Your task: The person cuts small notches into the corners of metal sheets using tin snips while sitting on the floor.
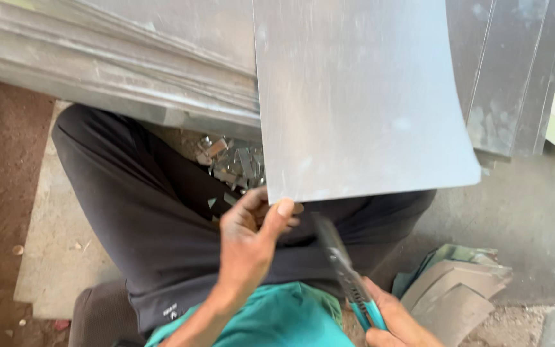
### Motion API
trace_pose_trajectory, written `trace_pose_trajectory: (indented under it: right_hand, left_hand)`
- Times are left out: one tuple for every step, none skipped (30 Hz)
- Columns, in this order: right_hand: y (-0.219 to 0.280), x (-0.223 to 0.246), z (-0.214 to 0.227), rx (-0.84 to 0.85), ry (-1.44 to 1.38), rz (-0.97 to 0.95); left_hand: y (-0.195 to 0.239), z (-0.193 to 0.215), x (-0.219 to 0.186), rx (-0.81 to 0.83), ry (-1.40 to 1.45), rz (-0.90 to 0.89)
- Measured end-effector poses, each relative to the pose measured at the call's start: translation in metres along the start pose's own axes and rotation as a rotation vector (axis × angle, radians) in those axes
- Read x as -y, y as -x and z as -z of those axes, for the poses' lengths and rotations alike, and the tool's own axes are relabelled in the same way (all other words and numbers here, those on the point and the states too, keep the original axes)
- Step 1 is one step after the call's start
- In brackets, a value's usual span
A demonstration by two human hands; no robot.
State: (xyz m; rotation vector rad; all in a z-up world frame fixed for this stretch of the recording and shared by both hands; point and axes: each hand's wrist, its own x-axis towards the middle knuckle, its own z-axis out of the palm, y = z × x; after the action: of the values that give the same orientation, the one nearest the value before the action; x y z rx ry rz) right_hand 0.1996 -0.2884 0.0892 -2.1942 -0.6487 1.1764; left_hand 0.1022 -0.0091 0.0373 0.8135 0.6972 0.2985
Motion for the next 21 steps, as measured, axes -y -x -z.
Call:
trace_pose_trajectory:
  right_hand:
    - [0.003,0.016,0.000,0.042,0.020,0.121]
    - [0.001,0.030,-0.002,0.063,0.043,0.233]
    - [-0.001,0.042,-0.008,0.081,0.041,0.258]
    - [-0.004,0.052,-0.014,0.084,0.060,0.062]
    - [-0.007,0.058,-0.019,0.082,0.057,0.066]
    - [-0.012,0.061,-0.025,0.064,0.311,-0.030]
    - [-0.014,0.062,-0.030,0.044,0.566,-0.128]
    - [-0.013,0.061,-0.035,0.038,0.563,-0.122]
    - [-0.011,0.055,-0.041,0.032,0.369,0.017]
    - [-0.007,0.046,-0.046,0.027,0.173,0.151]
    - [-0.002,0.031,-0.049,0.022,0.168,0.153]
    - [0.002,0.013,-0.054,0.038,0.152,0.165]
    - [0.006,-0.009,-0.057,0.072,0.137,0.177]
    - [0.013,-0.032,-0.058,0.102,0.087,0.163]
    - [0.022,-0.052,-0.057,0.120,0.016,0.130]
    - [0.027,-0.067,-0.054,0.106,-0.039,0.089]
    - [0.029,-0.065,-0.056,0.105,-0.052,0.051]
    - [0.036,-0.064,-0.061,0.091,0.049,-0.010]
    - [0.043,-0.067,-0.067,0.077,0.149,-0.073]
    - [0.043,-0.058,-0.067,0.066,0.193,-0.090]
    - [0.040,-0.047,-0.069,0.061,0.176,-0.032]
  left_hand:
    - [0.012,-0.004,0.009,0.022,-0.021,-0.090]
    - [0.021,-0.012,0.019,0.034,-0.020,-0.098]
    - [0.032,-0.022,0.030,0.051,-0.040,-0.024]
    - [0.045,-0.029,0.040,0.056,-0.064,0.056]
    - [0.053,-0.038,0.050,0.056,-0.068,0.053]
    - [0.056,-0.045,0.059,-0.043,0.000,0.169]
    - [0.057,-0.047,0.063,-0.143,0.068,0.283]
    - [0.056,-0.048,0.064,-0.141,0.063,0.276]
    - [0.052,-0.049,0.063,-0.184,0.210,0.451]
    - [0.052,-0.050,0.060,-0.222,0.357,0.631]
    - [0.057,-0.052,0.056,-0.219,0.350,0.629]
    - [0.063,-0.055,0.053,-0.114,0.354,0.644]
    - [0.066,-0.057,0.050,-0.009,0.358,0.660]
    - [0.069,-0.058,0.049,-0.011,0.352,0.662]
    - [0.073,-0.060,0.048,0.039,0.310,0.586]
    - [0.072,-0.063,0.047,0.097,0.271,0.501]
    - [0.070,-0.064,0.046,0.103,0.267,0.494]
    - [0.071,-0.064,0.045,0.036,0.325,0.526]
    - [0.072,-0.064,0.044,-0.032,0.382,0.559]
    - [0.074,-0.065,0.044,-0.025,0.380,0.564]
    - [0.077,-0.066,0.043,-0.043,0.409,0.545]
